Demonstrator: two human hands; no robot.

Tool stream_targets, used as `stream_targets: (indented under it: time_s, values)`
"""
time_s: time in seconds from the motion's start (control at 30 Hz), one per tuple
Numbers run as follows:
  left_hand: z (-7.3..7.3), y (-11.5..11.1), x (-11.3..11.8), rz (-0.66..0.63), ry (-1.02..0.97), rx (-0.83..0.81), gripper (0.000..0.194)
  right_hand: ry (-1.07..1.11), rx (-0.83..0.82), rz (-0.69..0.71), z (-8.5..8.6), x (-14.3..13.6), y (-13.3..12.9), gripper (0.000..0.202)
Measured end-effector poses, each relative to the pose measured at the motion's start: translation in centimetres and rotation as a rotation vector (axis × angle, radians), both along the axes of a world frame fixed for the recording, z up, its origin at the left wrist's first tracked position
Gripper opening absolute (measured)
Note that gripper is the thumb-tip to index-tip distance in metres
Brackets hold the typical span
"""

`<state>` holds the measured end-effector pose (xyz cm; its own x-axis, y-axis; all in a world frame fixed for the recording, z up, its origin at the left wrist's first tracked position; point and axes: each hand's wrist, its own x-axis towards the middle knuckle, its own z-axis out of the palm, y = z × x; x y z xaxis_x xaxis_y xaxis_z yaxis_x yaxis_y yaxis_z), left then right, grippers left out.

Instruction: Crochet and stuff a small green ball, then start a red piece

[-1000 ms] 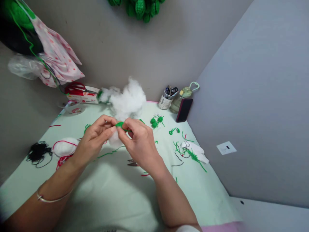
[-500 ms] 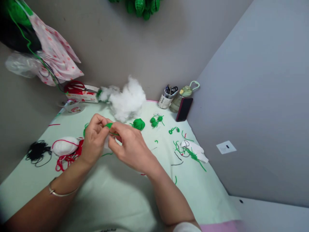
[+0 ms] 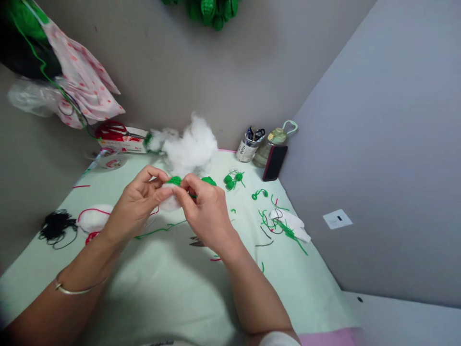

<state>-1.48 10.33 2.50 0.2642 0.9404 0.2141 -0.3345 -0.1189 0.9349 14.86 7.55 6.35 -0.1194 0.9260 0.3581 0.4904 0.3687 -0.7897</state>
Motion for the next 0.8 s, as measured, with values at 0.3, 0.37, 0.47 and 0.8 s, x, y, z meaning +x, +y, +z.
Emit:
stream_targets:
  time_s: [0.3, 0.37, 0.47, 0.8]
  values:
    - [-1.1, 0.2, 1.1, 0.367, 0.040, 0.050, 0.026, -0.140, -0.082, 0.226, 0.2, -0.6, -0.5, 0.015]
    - [-0.9, 0.1, 1.2, 0.339, 0.030, -0.003, 0.024, -0.162, -0.059, 0.198, -0.2, -0.9, -0.3, 0.015]
    - [-0.1, -0.1, 1.1, 0.201, -0.019, -0.126, 0.023, -0.173, -0.018, 0.095, -0.5, -0.8, 0.0, 0.018]
    - [0.4, 0.0, 0.1, 0.042, -0.042, -0.033, 0.024, -0.017, -0.033, -0.011, 0.0, 0.7, 0.2, 0.023]
